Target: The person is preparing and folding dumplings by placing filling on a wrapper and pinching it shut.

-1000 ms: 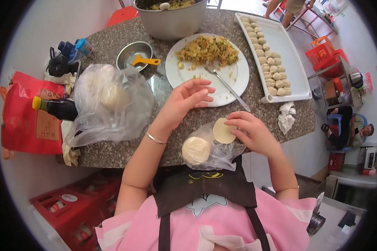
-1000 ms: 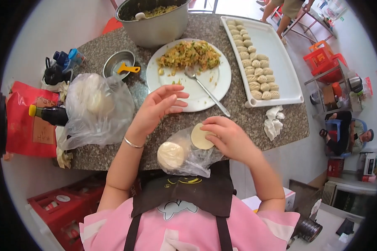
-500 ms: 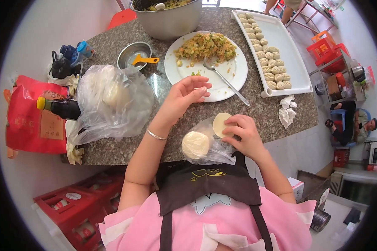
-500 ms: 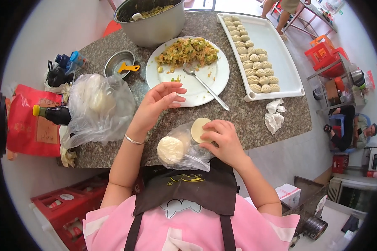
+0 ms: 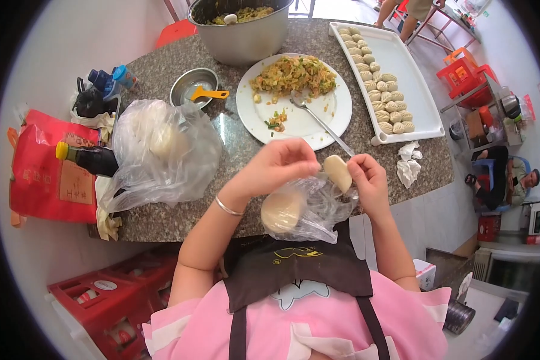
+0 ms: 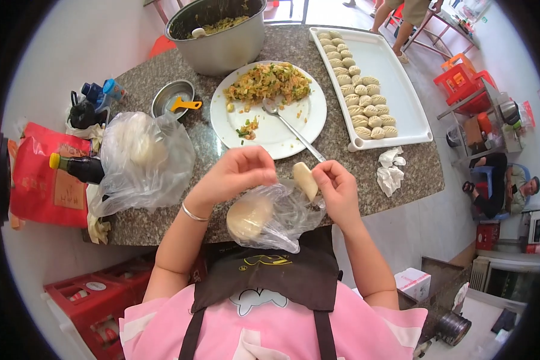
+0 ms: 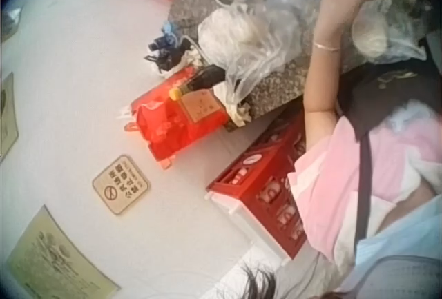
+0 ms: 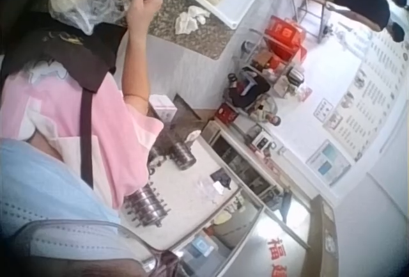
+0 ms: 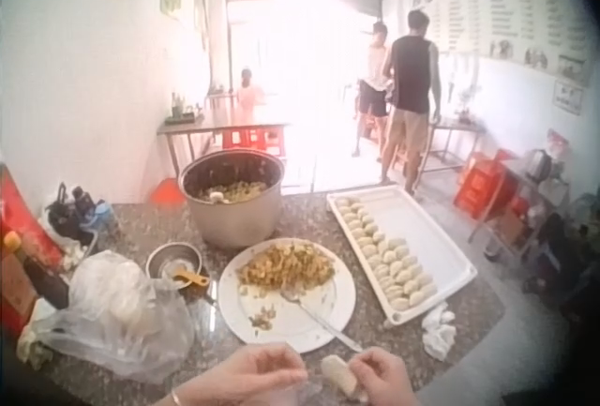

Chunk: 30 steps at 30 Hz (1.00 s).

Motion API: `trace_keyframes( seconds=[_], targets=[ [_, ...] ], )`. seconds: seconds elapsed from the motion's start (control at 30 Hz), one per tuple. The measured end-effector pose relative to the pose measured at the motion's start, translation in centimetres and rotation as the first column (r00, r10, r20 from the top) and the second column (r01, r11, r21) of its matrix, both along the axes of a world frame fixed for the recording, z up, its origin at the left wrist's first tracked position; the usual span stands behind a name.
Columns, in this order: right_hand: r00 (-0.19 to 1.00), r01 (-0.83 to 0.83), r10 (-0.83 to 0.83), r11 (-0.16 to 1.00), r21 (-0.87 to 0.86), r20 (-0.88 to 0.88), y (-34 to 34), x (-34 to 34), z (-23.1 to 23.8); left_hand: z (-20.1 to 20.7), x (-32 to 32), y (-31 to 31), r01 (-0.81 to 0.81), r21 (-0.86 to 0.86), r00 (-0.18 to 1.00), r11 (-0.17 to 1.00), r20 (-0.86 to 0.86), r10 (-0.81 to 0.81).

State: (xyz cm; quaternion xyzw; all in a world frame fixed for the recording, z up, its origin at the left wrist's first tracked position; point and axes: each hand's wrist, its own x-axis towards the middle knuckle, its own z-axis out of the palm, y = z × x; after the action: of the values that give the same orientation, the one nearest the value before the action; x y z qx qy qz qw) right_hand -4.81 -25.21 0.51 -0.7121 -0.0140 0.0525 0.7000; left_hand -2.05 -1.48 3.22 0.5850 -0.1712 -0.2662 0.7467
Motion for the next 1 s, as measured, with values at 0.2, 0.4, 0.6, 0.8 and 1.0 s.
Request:
trace_keyframes(
  seconds=[0.2,0.4,0.6,0.8,1.0],
  targets=[
    [0.989,-0.092,0.125,0.935,0.343,-0.074,2.2,-0.3,1.8,0.8,-1.5,-2.1,0.036,0.042,0.995,0.998,0.092,-0.04],
    [0.984,-0.179,0.172,0.964,0.196,0.054,3.0,-0.9,3.5,0.7,-1.8,-1.1,-0.059,-0.041,0.997,0.997,-0.044,0.057],
    [0.984,-0.155,0.142,0.981,0.121,0.106,3.2,-1.1,3.5,0.6,-2.1,-0.9,-0.106,-0.022,0.993,0.994,-0.054,0.105],
    [0.981,-0.144,0.131,0.986,0.087,0.141,3.2,-1.2,3.6,0.6,-2.4,-1.2,-0.114,-0.037,0.993,0.993,-0.016,0.114],
    [0.978,-0.147,0.13,0.985,0.091,0.166,3.4,-1.1,3.6,0.5,-2.6,-1.0,-0.15,-0.016,0.989,0.989,0.011,0.15]
  ],
)
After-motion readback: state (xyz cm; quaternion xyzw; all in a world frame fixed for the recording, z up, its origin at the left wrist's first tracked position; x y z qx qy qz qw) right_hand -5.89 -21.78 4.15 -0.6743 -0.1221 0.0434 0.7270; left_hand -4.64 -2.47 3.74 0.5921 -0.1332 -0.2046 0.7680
